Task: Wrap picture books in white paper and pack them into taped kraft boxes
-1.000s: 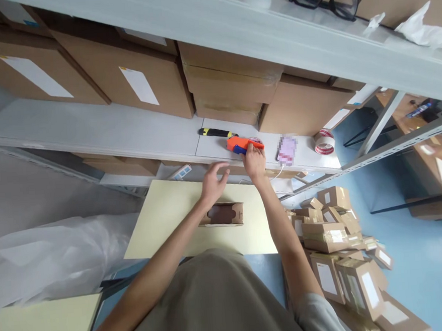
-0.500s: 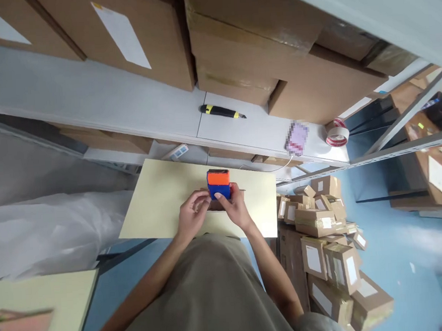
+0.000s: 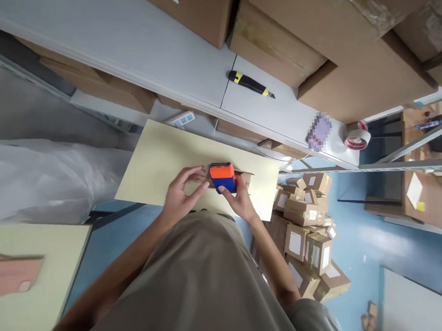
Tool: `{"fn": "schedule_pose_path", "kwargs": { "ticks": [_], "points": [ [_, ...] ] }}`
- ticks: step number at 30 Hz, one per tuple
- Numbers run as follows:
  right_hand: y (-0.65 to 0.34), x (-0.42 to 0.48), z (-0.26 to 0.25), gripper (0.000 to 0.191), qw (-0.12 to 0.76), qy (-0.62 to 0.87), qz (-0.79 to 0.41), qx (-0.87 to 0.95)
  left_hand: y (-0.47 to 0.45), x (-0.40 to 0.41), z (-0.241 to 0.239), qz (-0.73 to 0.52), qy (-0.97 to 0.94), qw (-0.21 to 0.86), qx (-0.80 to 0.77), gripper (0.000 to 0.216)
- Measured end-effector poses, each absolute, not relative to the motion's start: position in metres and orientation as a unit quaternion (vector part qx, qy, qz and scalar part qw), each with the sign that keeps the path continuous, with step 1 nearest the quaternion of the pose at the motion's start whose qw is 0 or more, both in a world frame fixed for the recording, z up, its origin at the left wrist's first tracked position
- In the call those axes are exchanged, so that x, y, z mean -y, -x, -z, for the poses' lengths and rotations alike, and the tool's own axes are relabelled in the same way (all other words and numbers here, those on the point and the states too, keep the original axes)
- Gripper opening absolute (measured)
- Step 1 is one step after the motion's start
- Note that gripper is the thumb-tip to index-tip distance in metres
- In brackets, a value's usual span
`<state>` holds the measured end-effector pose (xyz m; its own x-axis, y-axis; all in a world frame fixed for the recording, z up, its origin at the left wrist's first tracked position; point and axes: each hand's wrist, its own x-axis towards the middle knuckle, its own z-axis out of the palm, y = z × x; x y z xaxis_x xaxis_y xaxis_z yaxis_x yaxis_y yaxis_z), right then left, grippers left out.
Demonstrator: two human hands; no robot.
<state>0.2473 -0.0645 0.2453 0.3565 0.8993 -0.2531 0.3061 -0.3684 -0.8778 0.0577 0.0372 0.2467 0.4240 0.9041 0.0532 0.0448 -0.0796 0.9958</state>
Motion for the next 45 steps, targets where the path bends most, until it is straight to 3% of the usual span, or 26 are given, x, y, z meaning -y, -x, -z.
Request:
{"fn": "schedule_pose_path", "kwargs": {
  "ticks": [6,14,21,25,29,33,39,45],
  "points": [
    [-0.239,0.073,-0.258,0.055,0.303,0.747,-0.375,0.457,-0.04,-0.062,-0.266,-0.393,-0.742,0.437,-0.324,0.031],
    [-0.224,0.081,-0.281,0.048,0.201,0.772,-0.331,0.504,-0.017,-0.068,-0.262,-0.36,-0.785,0.428,-0.266,0.023],
    [-0.211,0.089,-0.294,0.046,0.145,0.77,-0.296,0.547,0.007,-0.068,-0.264,-0.336,-0.762,0.497,-0.243,0.033],
    [-0.208,0.089,-0.304,0.05,0.109,0.767,-0.32,0.546,0.017,-0.078,-0.262,-0.301,-0.699,0.593,-0.263,0.035],
    [-0.206,0.079,-0.319,0.056,0.071,0.771,-0.368,0.516,0.01,-0.083,-0.232,-0.197,-0.569,0.738,-0.305,0.043],
    [-0.202,0.065,-0.326,0.051,0.023,0.765,-0.417,0.49,-0.005,-0.071,-0.192,-0.165,-0.435,0.818,-0.339,0.058],
    [-0.217,0.051,-0.335,0.047,-0.082,0.76,-0.418,0.491,-0.006,-0.053,-0.167,-0.173,-0.382,0.829,-0.37,0.054],
    [-0.261,0.03,-0.387,0.053,-0.153,0.759,-0.406,0.485,-0.012,-0.08,-0.12,-0.23,-0.313,0.798,-0.461,0.066]
  ]
}}
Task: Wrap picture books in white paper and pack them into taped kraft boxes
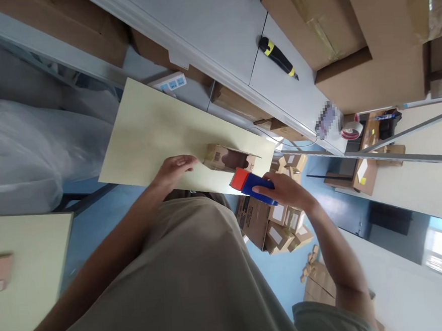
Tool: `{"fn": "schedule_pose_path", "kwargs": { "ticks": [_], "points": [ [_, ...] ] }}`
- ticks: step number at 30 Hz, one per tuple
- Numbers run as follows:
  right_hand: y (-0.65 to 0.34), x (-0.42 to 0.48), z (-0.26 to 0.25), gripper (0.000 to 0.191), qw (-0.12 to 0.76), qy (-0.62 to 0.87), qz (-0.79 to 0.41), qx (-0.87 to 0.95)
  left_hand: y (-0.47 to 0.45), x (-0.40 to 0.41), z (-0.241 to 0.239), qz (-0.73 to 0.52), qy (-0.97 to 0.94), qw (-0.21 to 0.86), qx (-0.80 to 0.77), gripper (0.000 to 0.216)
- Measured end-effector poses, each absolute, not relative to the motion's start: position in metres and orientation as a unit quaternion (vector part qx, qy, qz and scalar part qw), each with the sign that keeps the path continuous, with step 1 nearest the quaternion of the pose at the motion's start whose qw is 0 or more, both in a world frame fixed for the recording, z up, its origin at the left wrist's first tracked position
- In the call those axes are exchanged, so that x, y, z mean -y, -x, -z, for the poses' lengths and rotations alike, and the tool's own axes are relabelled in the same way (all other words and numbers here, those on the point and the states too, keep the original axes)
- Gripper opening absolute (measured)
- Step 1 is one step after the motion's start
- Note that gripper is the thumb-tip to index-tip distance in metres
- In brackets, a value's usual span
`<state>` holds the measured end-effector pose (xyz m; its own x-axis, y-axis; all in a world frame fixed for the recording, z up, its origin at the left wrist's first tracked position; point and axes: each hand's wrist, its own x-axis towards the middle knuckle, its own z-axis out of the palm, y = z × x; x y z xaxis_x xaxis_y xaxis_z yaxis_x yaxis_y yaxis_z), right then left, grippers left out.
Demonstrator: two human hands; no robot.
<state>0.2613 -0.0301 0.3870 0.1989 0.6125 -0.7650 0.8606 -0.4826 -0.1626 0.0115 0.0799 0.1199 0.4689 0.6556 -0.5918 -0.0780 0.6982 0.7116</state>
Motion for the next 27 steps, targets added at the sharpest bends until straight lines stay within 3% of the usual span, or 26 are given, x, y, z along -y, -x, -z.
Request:
{"fn": "schedule_pose_path", "kwargs": {
  "ticks": [8,16,23,27],
  "points": [
    [-0.255,-0.026,-0.379,0.057,0.201,-0.764,0.335,-0.514,-0.059,-0.085,-0.067,-0.192,-0.239,0.85,-0.428,0.065],
    [-0.245,-0.054,-0.359,0.063,0.231,-0.769,0.368,-0.469,-0.081,-0.078,-0.031,-0.172,-0.211,0.86,-0.432,0.059],
    [-0.237,-0.063,-0.358,0.062,0.275,-0.76,0.371,-0.458,-0.096,-0.065,-0.017,-0.2,-0.263,0.819,-0.469,0.045],
    [-0.233,-0.067,-0.357,0.059,0.288,-0.755,0.365,-0.463,-0.096,-0.055,-0.005,-0.23,-0.349,0.76,-0.498,0.052]
  ]
}}
